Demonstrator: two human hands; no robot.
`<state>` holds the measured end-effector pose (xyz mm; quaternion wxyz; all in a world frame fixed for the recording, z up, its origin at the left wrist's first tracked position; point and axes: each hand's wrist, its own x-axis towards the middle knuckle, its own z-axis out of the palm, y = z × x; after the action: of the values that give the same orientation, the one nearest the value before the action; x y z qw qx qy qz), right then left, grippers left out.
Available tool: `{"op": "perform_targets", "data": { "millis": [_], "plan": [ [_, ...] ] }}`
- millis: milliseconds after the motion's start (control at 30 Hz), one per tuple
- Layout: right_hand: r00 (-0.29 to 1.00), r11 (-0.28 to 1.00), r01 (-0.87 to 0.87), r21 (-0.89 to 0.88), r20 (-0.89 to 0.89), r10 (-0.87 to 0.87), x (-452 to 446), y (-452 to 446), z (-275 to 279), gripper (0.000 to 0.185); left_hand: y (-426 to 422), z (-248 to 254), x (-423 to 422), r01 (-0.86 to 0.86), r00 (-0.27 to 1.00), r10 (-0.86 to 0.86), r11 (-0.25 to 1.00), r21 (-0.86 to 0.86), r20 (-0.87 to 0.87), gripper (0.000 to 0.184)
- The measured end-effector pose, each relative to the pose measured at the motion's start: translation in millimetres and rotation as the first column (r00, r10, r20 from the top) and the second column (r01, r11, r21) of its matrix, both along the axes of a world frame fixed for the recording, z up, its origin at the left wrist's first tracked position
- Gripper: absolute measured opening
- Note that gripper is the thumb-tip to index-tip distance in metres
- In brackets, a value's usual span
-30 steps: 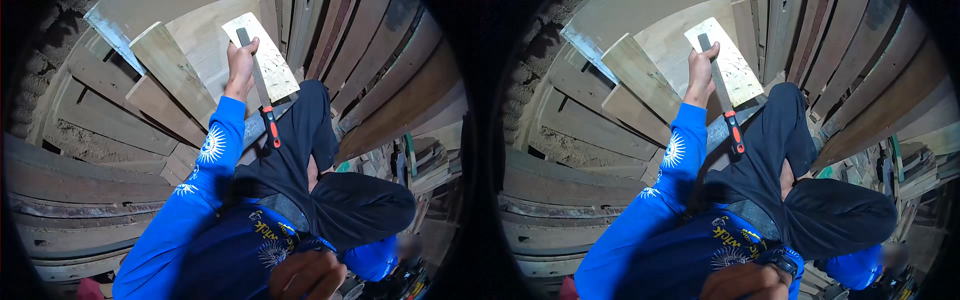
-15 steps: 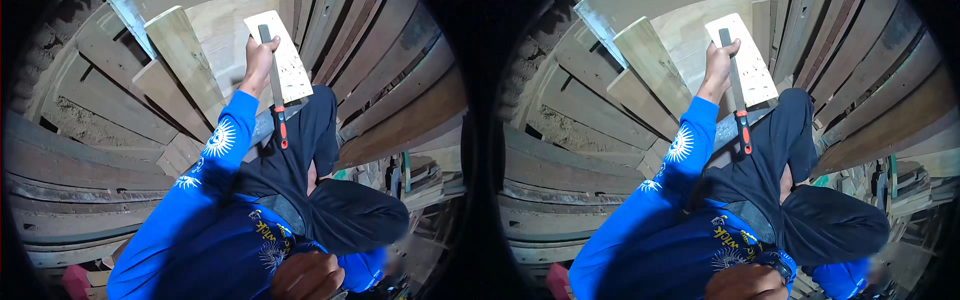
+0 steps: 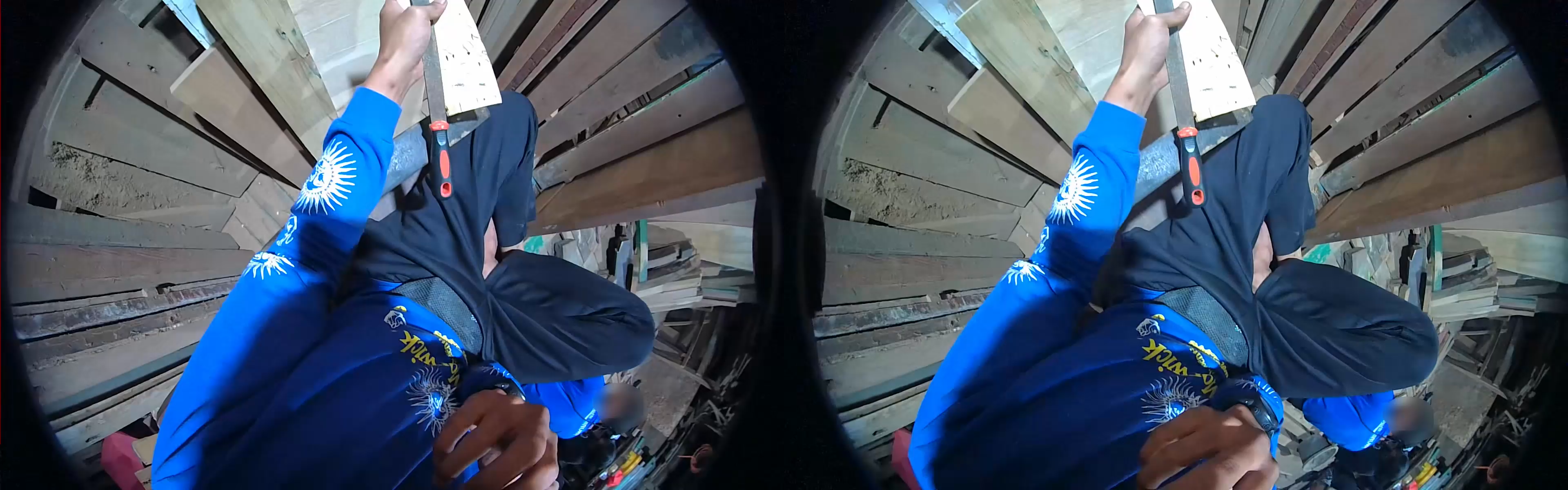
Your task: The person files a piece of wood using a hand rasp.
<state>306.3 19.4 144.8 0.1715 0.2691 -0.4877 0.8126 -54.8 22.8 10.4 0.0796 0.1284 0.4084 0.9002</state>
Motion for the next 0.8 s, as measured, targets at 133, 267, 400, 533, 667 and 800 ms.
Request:
{"op": "perform_targets", "data": {
  "millis": [133, 267, 400, 533, 667, 800],
  "plan": [
    [0.813, 0.895, 0.414, -0.169, -0.375, -0.446, -22, -34, -26, 0.005, 11, -12, -8, -0.117, 0.988, 0.121, 0.992, -0.043, 0.099, 0.028],
    [0.986, 0.92, 0.032, 0.39, -0.163, 0.035, 4, 32, 7, 0.01, 8, -31, -20, -0.143, 0.989, 0.146, 0.978, -0.153, 0.006, 0.024],
    [0.576, 0.642, 0.767, -0.012, -0.428, -0.696, 8, -24, 0, 0.013, 10, -14, -9, -0.164, 0.985, 0.167, 0.982, -0.088, 0.028, 0.028],
    [0.324, 0.525, 0.83, -0.188, -0.603, -0.729, -20, -22, -2, 0.015, 10, -30, -17, -0.186, 0.982, 0.188, 0.972, -0.145, 0.002, 0.023],
    [0.407, 0.412, 0.908, 0.071, -0.37, -0.835, 40, -29, -14, 0.016, 3, 2, 3, -0.098, 0.983, 0.12, 0.983, -0.157, 0.138, 0.024],
    [0.322, 0.324, 0.943, 0.081, -0.474, -0.819, 36, -17, -31, 0.015, 1, -8, -3, -0.011, 0.99, 0.029, 0.992, -0.129, 0.14, 0.019]
  ]
}}
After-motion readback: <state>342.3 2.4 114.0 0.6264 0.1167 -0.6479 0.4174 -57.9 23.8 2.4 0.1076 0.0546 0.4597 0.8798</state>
